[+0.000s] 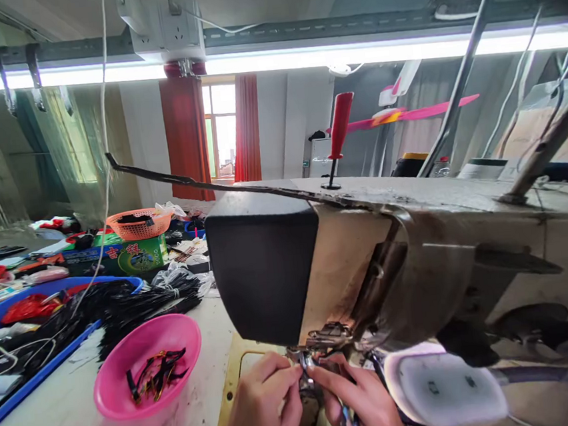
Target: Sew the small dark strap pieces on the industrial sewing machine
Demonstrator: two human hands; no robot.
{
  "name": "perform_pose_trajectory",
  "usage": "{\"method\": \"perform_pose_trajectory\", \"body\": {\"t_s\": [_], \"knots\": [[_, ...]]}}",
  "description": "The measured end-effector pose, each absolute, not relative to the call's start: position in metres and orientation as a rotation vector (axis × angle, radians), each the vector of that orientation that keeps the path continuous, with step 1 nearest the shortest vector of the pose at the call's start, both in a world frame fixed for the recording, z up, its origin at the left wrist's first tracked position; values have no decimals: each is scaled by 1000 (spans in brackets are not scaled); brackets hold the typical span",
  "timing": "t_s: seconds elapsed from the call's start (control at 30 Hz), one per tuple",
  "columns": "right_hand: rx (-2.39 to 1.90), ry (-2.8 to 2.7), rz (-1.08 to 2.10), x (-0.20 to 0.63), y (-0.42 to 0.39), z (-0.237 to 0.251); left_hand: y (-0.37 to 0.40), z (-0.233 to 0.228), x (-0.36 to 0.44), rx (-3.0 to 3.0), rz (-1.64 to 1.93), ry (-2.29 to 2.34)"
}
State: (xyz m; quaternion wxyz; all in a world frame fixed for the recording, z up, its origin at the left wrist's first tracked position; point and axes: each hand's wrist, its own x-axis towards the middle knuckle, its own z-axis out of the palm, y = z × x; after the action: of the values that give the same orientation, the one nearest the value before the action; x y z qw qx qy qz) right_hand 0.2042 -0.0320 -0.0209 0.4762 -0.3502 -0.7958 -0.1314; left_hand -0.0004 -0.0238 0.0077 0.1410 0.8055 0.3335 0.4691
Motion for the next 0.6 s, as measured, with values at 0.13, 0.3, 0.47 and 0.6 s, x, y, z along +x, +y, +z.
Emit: {"method": "perform_pose_trajectory", "body": {"t_s": [0.13, 0.3, 0.47, 0.6], "knots": [[-841, -1964, -382, 209, -48, -17, -21, 27, -19, 2281, 1060, 1178], [-901, -1862, -293, 214, -72, -32, -25, 1, -29, 2241, 275, 1401], [-749, -1955, -226, 192, -71, -43, -40, -47, -3, 2199, 222, 1552], [-689, -2049, -373, 181, -67, -54, -44, -58, 6, 2191, 228, 1594]]}}
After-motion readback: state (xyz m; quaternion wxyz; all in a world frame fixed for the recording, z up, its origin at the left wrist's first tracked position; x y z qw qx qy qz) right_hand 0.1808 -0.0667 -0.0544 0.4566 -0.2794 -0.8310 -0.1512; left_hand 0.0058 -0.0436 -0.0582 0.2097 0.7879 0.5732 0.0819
